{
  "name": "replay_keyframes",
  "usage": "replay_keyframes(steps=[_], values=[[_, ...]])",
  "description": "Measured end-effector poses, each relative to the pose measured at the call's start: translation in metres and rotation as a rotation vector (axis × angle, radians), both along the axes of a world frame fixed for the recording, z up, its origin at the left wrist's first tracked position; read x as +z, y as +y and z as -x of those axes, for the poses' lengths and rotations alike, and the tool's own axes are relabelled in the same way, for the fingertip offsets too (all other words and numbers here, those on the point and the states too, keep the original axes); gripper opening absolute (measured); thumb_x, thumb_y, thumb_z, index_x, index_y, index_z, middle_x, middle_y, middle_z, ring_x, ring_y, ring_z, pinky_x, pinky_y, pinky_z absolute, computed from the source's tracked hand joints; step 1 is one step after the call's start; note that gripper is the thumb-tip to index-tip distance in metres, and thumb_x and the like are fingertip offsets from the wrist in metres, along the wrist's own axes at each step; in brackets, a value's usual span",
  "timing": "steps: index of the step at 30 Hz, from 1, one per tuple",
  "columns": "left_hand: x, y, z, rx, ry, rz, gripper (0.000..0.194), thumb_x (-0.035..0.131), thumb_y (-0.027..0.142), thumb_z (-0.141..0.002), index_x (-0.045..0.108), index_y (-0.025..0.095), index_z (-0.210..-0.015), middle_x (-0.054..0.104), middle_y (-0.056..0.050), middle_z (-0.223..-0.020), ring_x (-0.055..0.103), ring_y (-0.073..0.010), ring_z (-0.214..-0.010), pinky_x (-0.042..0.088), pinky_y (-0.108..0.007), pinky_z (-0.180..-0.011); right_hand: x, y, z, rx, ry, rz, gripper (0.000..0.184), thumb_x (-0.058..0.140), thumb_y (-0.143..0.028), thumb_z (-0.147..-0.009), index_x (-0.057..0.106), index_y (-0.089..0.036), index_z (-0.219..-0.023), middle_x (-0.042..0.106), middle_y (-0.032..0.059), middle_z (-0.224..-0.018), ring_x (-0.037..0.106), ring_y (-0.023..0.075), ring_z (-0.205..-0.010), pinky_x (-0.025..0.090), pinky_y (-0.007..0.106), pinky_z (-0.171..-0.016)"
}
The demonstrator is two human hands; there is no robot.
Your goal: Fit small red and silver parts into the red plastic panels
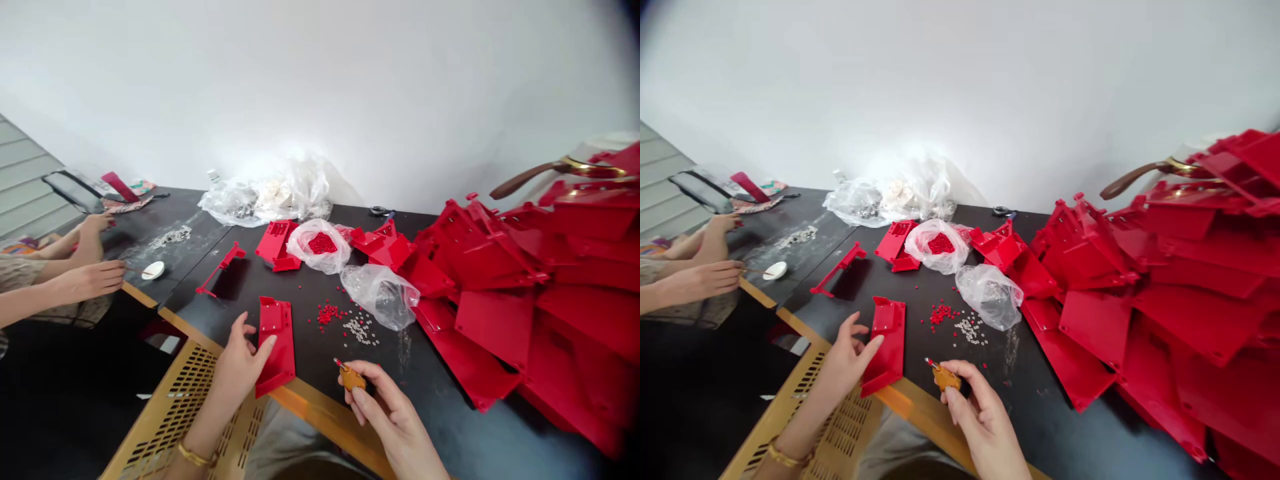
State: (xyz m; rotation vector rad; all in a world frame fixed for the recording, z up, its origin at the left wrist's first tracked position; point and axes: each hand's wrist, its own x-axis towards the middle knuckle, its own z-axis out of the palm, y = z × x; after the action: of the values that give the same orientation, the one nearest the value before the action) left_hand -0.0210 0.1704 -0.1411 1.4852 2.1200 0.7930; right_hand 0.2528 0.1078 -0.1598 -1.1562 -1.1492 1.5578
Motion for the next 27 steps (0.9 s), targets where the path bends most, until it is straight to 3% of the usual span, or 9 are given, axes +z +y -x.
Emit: replay_keyframes(steps=[3,6,12,15,18,21,27], values=[[-0.005,0.004,-0.006,-0.027,0.071,0.127,0.091,0.063,0.050,-0.078,0.021,0.014,-0.150,0.062,-0.011,-0.117,0.065,-0.0206,-0.073,0.049,-0.035,-0.067,0.002,0.002,0.003,0.019,-0.058,-0.011,0.041,0.054,-0.054,-0.094,0.057,-0.025,-0.123,0.063,0.0015,-0.088,0.053,0.0154,-0.071,0.043,0.029,-0.071],[-0.004,0.006,-0.011,-0.048,0.098,0.129,0.094,0.067,0.040,-0.075,0.021,0.015,-0.152,0.065,-0.009,-0.112,0.068,-0.0241,-0.083,0.047,-0.033,-0.069,0.004,0.004,0.005,0.040,-0.116,-0.019,0.042,0.053,-0.054,-0.095,0.058,-0.023,-0.123,0.064,0.0028,-0.088,0.054,0.0160,-0.072,0.045,0.029,-0.069],[-0.011,0.008,-0.008,-0.029,-0.253,0.043,0.078,0.072,0.026,-0.068,0.044,0.008,-0.139,0.069,-0.003,-0.078,0.068,-0.0230,-0.074,0.049,-0.032,-0.067,0.002,0.013,0.013,0.051,-0.146,-0.047,0.041,0.054,-0.053,-0.094,0.058,-0.022,-0.121,0.065,0.0028,-0.085,0.054,0.0154,-0.068,0.046,0.028,-0.066],[-0.009,0.006,-0.010,-0.086,-0.357,0.034,0.053,0.070,0.026,-0.072,0.059,0.011,-0.122,0.072,-0.005,-0.078,0.069,-0.0212,-0.073,0.052,-0.031,-0.068,0.005,0.018,0.021,0.066,-0.173,-0.068,0.040,0.053,-0.052,-0.095,0.059,-0.021,-0.121,0.065,0.0021,-0.083,0.053,0.0146,-0.065,0.044,0.027,-0.064],[0.000,-0.002,-0.015,-0.164,-0.443,0.025,0.032,0.061,0.031,-0.082,0.068,0.014,-0.108,0.076,-0.008,-0.091,0.070,-0.0225,-0.083,0.055,-0.033,-0.072,0.012,0.024,0.028,0.089,-0.220,-0.096,0.038,0.052,-0.049,-0.095,0.062,-0.020,-0.119,0.064,0.0014,-0.080,0.053,0.0145,-0.064,0.044,0.026,-0.062],[0.013,-0.012,-0.019,-0.200,-0.473,0.000,0.032,0.053,0.034,-0.089,0.068,0.015,-0.110,0.075,-0.009,-0.100,0.069,-0.0230,-0.089,0.055,-0.033,-0.077,0.021,0.028,0.036,0.113,-0.264,-0.133,0.034,0.054,-0.043,-0.094,0.064,-0.019,-0.116,0.066,0.0027,-0.082,0.057,0.0156,-0.066,0.046,0.026,-0.062],[0.047,-0.029,-0.026,-0.285,-0.285,-0.147,0.025,0.048,0.029,-0.094,0.069,0.018,-0.104,0.067,-0.007,-0.093,0.064,-0.0212,-0.087,0.053,-0.032,-0.079,0.032,0.029,0.050,0.098,-0.274,-0.235,0.025,0.054,-0.034,-0.094,0.067,-0.021,-0.111,0.072,0.0059,-0.104,0.065,0.0189,-0.086,0.051,0.026,-0.074]])
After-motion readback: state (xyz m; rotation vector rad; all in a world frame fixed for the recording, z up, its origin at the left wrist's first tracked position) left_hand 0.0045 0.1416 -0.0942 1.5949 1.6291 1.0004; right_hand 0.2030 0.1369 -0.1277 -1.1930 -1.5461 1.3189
